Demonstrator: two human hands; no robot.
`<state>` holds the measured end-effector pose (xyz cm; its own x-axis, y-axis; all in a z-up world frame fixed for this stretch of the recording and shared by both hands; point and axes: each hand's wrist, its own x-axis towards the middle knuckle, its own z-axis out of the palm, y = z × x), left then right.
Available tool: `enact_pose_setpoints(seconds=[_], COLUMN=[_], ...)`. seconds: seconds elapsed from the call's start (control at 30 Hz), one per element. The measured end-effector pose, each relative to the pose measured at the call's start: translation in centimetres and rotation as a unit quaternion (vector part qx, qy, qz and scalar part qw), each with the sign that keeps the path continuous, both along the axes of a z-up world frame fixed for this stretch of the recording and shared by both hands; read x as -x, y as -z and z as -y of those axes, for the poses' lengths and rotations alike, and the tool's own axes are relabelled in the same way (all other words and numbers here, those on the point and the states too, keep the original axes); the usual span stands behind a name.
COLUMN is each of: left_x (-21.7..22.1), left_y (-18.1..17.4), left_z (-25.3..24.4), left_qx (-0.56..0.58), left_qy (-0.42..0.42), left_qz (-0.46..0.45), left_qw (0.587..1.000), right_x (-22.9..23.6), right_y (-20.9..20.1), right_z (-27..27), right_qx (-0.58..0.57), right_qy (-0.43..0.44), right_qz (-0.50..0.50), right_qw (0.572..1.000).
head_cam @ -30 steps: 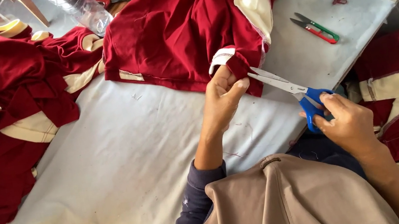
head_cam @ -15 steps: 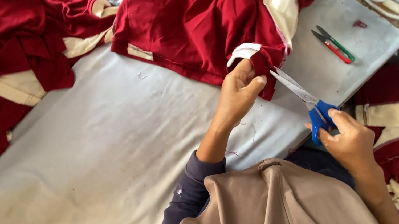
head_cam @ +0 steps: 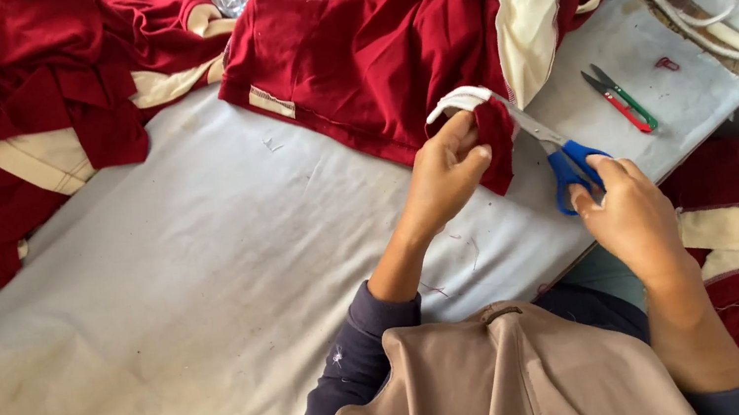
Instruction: The person uses blue-handled scissors to cut a red and cream-colored garment on a white-covered table. They trim the edges and seams of the fabric, occasionally adjusting the garment's position to access different areas.
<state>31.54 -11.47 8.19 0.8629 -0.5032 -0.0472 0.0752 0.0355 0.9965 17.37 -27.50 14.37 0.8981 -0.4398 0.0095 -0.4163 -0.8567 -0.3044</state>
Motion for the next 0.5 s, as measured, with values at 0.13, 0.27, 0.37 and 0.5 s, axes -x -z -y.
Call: enact_pose_setpoints(seconds=[0.13,0.27,0.37,0.5], left_x=[1.1,1.2,0.9,0.4], left_y=[-8.4,-7.9,-6.9,-5.0], left_z=[-1.6,-1.3,-1.3,-1.2], left_qx=[-0.059,-0.077,-0.089,-0.096], left_qy=[0.017,0.022,0.019,0.018], left_qz=[0.018,0.013,0.014,0.014], left_qw=[0.998,0.997,0.996,0.995], right_x=[0.0,0.6,1.3,4.7], right_y=[-1.8,-3.9,-5.0,-3.7], right_z=[0.6,2.8,7.3,14.3], right_qx=[0.017,0.032,0.011,-0.009], right_qy=[-0.048,-0.142,-0.194,-0.183], right_qz=[-0.023,0.050,0.156,0.153], right_qw=[0.998,0.988,0.968,0.971])
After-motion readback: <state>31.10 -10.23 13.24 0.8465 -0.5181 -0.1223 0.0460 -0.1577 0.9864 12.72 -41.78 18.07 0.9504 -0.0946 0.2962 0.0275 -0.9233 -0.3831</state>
